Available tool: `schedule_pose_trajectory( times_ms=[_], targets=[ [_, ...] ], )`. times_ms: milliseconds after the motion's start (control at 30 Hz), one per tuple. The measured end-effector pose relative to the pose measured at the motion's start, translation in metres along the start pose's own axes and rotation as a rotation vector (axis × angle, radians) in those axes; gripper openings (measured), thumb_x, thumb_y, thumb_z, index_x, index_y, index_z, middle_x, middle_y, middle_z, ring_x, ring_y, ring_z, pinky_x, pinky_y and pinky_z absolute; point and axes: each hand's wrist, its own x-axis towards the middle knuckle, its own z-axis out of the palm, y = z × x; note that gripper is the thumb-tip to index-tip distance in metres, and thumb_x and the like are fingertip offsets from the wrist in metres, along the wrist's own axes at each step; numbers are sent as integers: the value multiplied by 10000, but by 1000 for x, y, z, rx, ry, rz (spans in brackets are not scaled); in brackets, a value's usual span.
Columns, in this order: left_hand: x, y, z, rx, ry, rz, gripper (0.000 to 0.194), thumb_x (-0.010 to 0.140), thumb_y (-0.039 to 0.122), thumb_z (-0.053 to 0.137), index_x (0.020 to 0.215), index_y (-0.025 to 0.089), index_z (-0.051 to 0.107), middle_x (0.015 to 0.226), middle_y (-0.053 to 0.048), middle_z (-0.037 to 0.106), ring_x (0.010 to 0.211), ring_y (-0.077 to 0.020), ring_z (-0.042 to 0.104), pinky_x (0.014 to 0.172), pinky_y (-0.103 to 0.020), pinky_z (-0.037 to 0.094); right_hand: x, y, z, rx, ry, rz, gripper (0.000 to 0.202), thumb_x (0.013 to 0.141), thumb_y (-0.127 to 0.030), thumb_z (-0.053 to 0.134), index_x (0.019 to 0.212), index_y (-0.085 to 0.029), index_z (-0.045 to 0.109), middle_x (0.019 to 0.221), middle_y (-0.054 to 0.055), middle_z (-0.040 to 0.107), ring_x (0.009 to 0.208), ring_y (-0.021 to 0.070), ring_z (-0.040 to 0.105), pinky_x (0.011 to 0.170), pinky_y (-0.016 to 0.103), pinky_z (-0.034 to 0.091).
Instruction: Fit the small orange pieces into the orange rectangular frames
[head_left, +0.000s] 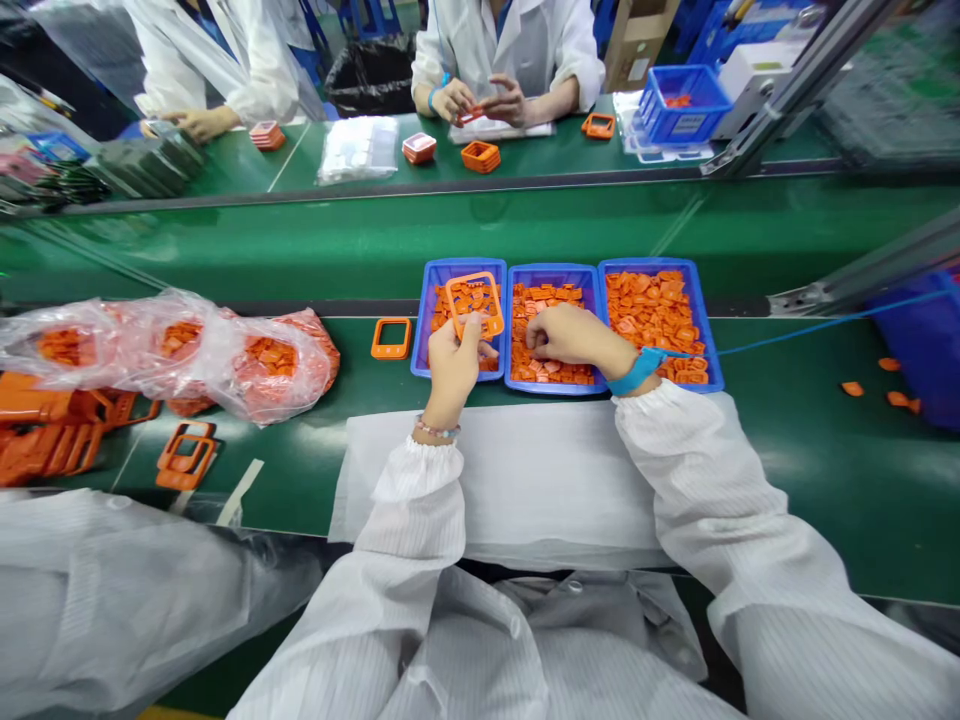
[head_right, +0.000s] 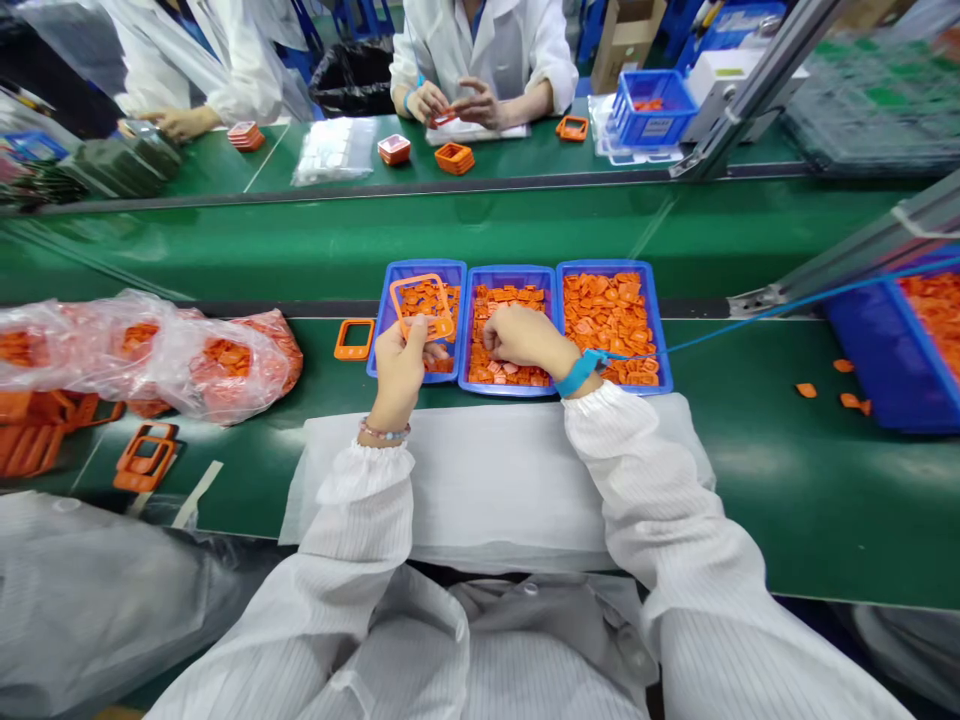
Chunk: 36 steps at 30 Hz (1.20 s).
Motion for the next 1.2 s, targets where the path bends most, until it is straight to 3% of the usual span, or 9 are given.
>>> schedule_pose_trajectory(
  times_ms=[167, 300, 400, 533, 633, 767, 900, 1033, 1200],
  targets=[
    [2, -2, 0, 5, 10, -7, 245, 989, 360, 589, 938, 149, 703, 560, 15, 675, 485, -102, 661, 470, -171, 443, -7, 5, -12, 117, 62, 0, 126, 773, -111, 719, 841, -197, 781, 781, 14, 767, 757, 174, 693, 644, 275, 418],
    [1, -4, 0, 4, 0, 10, 289, 992, 404, 582, 1004, 145, 711, 531, 16, 668, 461, -95, 628, 471, -174, 442, -18, -1, -22, 595, 259, -63, 73, 716, -151, 763, 787, -161, 755, 709, 38, 740, 672, 171, 689, 635, 272, 493],
    [-1, -4, 0, 23, -42, 60, 378, 985, 494, 578, 1034, 140, 701, 571, -6, 698, 473, -100, 632, 475, -182, 440, -19, -20, -16, 935, 366, -124, 198, 650, -290, 835, 764, -160, 738, 671, 42, 713, 620, 161, 662, 590, 270, 510],
    [-5, -3, 1, 19, -118, 68, 485, 990, 588, 516, 1063, 137, 679, 659, -31, 730, 536, -118, 689, 490, -192, 469, -10, -47, 4, 1156, 484, -86, 330, 551, -389, 884, 654, -171, 658, 622, 27, 670, 554, 130, 597, 527, 258, 479],
    [-7, -3, 2, 17, -137, 95, 499, 990, 598, 507, 1087, 141, 681, 652, -21, 716, 538, -116, 691, 491, -193, 474, -5, -55, 13, 1245, 542, -18, 371, 502, -399, 884, 612, -185, 601, 601, 12, 644, 541, 120, 568, 502, 248, 448],
    [-6, -6, 1, -19, -153, 151, 445, 886, 559, 694, 1053, 147, 687, 678, -4, 715, 527, -111, 679, 505, -199, 498, -6, -56, 14, 1323, 530, 42, 294, 501, -331, 811, 628, -185, 590, 553, -23, 598, 504, 93, 517, 502, 235, 407],
    [-5, -4, -2, -40, -149, 162, 415, 861, 536, 723, 1003, 148, 683, 558, 27, 657, 474, -102, 632, 495, -197, 480, -5, -55, 16, 1322, 524, 80, 342, 481, -320, 822, 646, -197, 549, 497, -61, 532, 460, 73, 436, 473, 228, 323],
    [-4, 1, -6, -78, -190, 152, 382, 871, 530, 717, 957, 159, 677, 518, 40, 626, 434, -89, 583, 465, -194, 425, -1, -53, 23, 1270, 569, 8, 358, 513, -324, 836, 777, -193, 632, 628, -32, 628, 584, 125, 549, 571, 263, 427],
    [2, -3, -7, -149, -276, 127, 422, 855, 574, 725, 919, 170, 622, 513, 55, 596, 402, -82, 544, 433, -193, 371, -2, -57, 19, 1280, 443, -55, 294, 591, -366, 780, 806, -175, 718, 741, 11, 690, 651, 159, 603, 645, 312, 486]
  ],
)
